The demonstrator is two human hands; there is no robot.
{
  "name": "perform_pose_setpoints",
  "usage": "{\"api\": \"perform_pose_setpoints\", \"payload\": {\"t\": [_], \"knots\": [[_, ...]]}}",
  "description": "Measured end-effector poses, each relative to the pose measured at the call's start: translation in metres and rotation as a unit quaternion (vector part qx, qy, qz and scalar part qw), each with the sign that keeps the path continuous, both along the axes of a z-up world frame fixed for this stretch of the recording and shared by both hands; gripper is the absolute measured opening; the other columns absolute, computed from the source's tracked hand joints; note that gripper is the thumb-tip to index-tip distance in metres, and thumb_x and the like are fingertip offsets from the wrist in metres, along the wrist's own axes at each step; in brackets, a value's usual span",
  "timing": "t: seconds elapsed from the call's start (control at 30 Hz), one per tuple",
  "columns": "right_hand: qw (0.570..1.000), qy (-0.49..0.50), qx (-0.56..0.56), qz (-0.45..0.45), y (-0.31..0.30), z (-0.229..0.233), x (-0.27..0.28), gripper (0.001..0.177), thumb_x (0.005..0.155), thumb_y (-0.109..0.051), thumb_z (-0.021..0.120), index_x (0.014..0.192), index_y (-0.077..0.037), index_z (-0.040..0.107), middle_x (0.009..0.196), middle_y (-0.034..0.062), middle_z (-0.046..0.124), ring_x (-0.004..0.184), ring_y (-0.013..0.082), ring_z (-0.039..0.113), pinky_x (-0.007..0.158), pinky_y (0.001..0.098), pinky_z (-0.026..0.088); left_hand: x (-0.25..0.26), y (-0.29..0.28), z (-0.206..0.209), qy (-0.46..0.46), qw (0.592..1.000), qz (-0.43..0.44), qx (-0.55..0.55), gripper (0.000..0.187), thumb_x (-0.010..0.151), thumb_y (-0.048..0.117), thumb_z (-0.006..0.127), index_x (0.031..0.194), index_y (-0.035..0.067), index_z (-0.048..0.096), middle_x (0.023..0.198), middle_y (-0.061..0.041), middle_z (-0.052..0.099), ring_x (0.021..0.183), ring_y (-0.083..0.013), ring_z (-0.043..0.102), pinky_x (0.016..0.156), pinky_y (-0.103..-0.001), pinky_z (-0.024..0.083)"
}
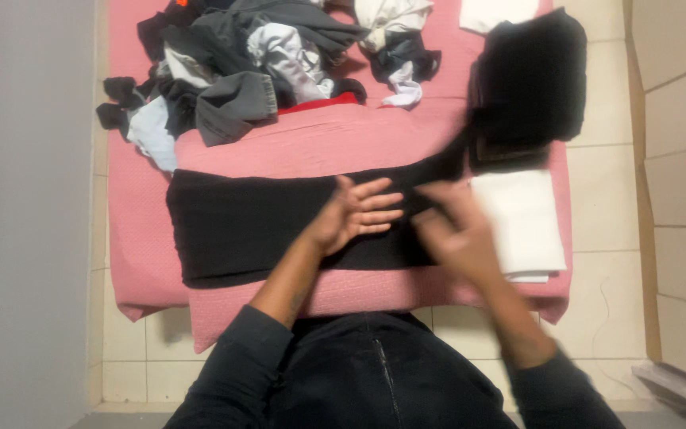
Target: The person folds several items of clothing on a pink bed, including black pants, striped shorts, and white shorts. They smooth and fold each item by hand, then place the folded pieces into a neat stack on the bed.
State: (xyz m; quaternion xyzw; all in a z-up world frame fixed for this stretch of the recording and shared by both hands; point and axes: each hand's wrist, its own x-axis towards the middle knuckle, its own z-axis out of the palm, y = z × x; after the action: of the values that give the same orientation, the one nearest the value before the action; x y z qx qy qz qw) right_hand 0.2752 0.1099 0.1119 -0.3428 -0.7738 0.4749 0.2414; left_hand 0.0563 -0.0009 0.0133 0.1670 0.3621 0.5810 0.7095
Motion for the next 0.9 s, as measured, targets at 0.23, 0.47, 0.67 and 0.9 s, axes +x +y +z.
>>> {"api": "perform_pose_setpoints", "payload": {"t": [0.23, 0.47, 0.67, 0.9], "knots": [[0.948, 0.009, 0.076, 0.308, -0.083, 0.032, -0.073, 0.068, 0.077, -0.019, 0.081, 0.139, -0.003, 0.058, 0.129, 0.0194, 0.063, 0.120, 0.0364, 0.059, 0.102, 0.0456, 0.049, -0.049, -0.072, 0.006, -0.181, 0.970, 0.161, -0.019, 0.087, 0.090, 0.064, 0.059, 0.144, -0.002, 0.047, 0.136, -0.021, 0.061, 0.122, -0.0340, 0.065, 0.103, -0.049, 0.054], [0.920, -0.090, 0.242, 0.294, -0.039, -0.018, -0.077, 0.058, 0.091, -0.025, 0.073, 0.144, -0.009, 0.056, 0.150, 0.0128, 0.056, 0.144, 0.0339, 0.047, 0.119, 0.0536, 0.036, -0.055, -0.082, 0.000, 0.079, 0.965, 0.236, -0.085, 0.060, 0.083, -0.002, 0.075, 0.139, 0.002, 0.053, 0.124, -0.013, 0.066, 0.112, -0.0253, 0.066, 0.098, -0.039, 0.056], [0.900, -0.232, 0.199, 0.310, -0.023, -0.038, -0.091, 0.059, 0.093, -0.034, 0.068, 0.147, -0.016, 0.052, 0.156, 0.0084, 0.046, 0.149, 0.0319, 0.033, 0.118, 0.0613, 0.023, -0.075, -0.077, -0.005, 0.317, 0.915, 0.204, -0.146, 0.060, 0.084, -0.001, 0.072, 0.140, 0.002, 0.054, 0.125, -0.013, 0.070, 0.113, -0.0219, 0.068, 0.096, -0.034, 0.057], [0.912, -0.182, 0.301, 0.210, -0.014, -0.069, -0.078, 0.071, 0.082, -0.042, 0.078, 0.141, -0.010, 0.056, 0.157, 0.0228, 0.043, 0.146, 0.0433, 0.031, 0.112, 0.0632, 0.024, -0.074, -0.084, 0.015, 0.465, 0.840, 0.217, -0.178, 0.075, 0.076, -0.001, 0.082, 0.143, 0.002, 0.049, 0.132, -0.018, 0.065, 0.124, -0.0278, 0.062, 0.105, -0.037, 0.048]]}}
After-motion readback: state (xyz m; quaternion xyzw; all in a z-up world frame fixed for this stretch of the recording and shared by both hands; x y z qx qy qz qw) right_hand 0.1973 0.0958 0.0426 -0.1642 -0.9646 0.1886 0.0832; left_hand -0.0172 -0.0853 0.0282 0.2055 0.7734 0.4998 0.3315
